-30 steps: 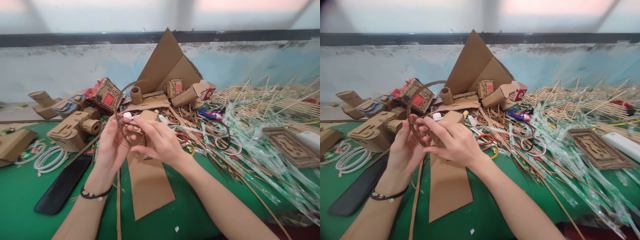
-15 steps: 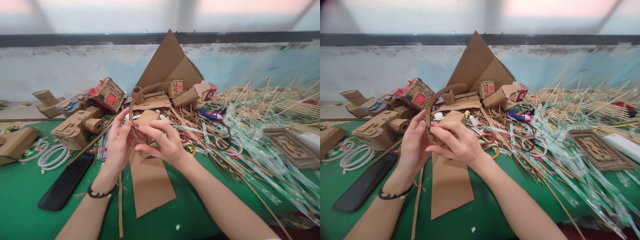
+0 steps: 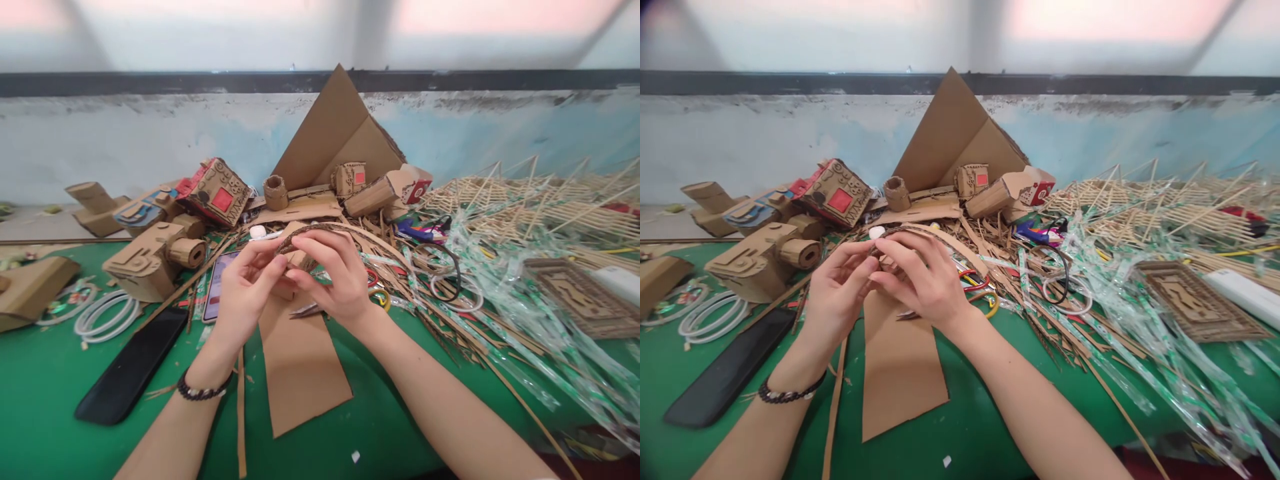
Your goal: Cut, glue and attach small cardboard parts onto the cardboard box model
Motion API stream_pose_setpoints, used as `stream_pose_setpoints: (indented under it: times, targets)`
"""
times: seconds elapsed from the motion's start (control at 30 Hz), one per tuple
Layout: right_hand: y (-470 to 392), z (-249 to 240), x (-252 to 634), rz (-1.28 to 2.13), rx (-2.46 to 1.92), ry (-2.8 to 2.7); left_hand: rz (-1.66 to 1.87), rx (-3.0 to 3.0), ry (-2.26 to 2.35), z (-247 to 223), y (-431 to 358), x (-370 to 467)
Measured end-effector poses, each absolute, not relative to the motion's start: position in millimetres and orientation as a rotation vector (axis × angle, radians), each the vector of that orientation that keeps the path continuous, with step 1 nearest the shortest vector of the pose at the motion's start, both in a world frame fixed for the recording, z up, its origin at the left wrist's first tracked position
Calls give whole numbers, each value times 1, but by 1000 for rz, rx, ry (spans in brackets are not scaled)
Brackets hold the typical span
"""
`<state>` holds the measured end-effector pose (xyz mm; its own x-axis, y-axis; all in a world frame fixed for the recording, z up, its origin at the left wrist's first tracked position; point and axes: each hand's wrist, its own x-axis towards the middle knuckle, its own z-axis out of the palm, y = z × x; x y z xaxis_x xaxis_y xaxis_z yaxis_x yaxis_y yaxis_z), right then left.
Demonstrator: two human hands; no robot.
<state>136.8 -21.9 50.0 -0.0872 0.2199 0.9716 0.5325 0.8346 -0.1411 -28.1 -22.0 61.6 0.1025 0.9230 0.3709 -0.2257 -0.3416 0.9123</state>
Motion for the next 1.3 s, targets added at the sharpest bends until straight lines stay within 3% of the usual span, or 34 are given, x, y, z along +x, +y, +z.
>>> stream_pose_setpoints:
  times: [0.23,0.47,0.73,1.3]
  targets:
    - [-21,45,138,-291,-635,-1666,1464,1348,815,68,-26,-24]
    - [-19,49,136,190,-771,-1497,1310,1254,678,67,-23,-27]
    - [-19,38,136,343,-909,-1596,1244,1410,674,65,-28,-19]
    - [-16,45,141,367,-784,-1590,1276,1381,768,63,-24,-29]
